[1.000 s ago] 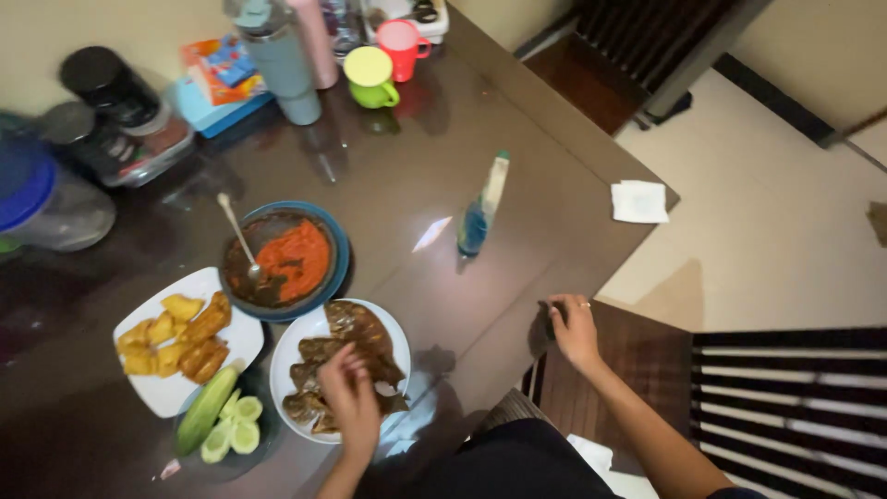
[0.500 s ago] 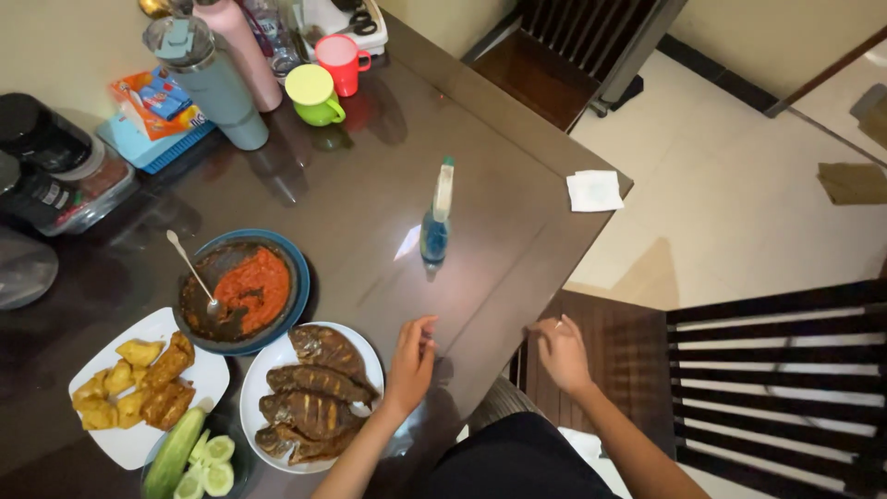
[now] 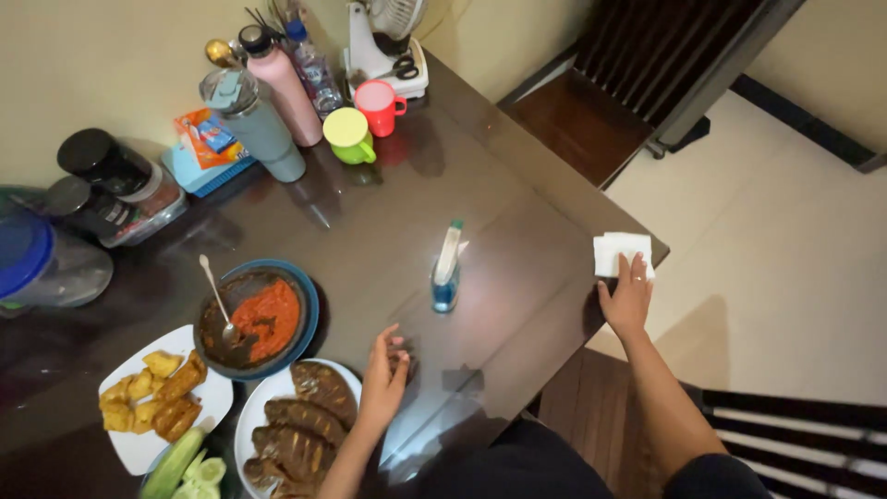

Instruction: Cleaning a table and organizing food items and cleaning supplies.

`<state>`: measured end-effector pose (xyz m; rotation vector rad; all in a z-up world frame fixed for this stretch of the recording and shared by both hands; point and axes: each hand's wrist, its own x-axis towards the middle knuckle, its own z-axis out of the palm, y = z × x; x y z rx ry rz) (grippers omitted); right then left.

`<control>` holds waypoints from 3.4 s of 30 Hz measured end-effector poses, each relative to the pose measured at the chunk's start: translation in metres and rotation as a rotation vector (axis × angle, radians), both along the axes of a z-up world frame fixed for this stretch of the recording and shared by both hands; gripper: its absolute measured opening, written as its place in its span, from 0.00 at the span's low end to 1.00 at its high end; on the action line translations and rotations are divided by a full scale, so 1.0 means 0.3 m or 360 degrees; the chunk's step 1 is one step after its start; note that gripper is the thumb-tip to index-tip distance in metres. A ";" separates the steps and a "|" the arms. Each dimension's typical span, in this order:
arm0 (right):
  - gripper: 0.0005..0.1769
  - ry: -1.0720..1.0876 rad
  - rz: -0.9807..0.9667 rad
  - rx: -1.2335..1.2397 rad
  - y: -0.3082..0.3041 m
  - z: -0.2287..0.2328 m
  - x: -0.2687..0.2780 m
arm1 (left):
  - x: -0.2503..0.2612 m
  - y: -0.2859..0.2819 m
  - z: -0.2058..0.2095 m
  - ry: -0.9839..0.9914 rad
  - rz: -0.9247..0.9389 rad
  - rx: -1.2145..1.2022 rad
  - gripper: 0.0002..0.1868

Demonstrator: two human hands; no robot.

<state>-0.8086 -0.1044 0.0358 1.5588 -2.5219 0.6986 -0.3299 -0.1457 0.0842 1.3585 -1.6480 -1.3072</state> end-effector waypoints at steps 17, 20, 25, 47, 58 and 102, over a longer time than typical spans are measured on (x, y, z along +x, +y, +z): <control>0.22 -0.2445 -0.0041 -0.0137 -0.336 -0.116 -0.023 | -0.599 -0.436 0.151 0.0186 0.0293 -0.0433 0.36; 0.21 -0.2670 -0.0094 -0.0128 -0.392 -0.062 -0.005 | -0.676 -0.448 -0.026 0.0046 0.0059 -0.0603 0.26; 0.21 -0.2445 0.0035 -0.0150 -0.412 -0.014 -0.005 | -0.845 -0.401 0.177 -0.0240 -0.0440 -0.0709 0.26; 0.17 -0.1353 0.0022 -0.0148 -0.183 0.102 -0.288 | -1.255 -0.351 0.086 -0.0401 -0.0946 -0.0743 0.23; 0.19 -0.1395 0.0065 -0.0043 -0.219 0.089 -0.270 | -1.226 -0.373 0.047 -0.0366 -0.0895 -0.0805 0.21; 0.42 -0.0280 0.1006 0.0293 -0.715 -0.180 0.137 | -0.414 -0.861 -0.062 0.0708 0.1217 -0.0488 0.08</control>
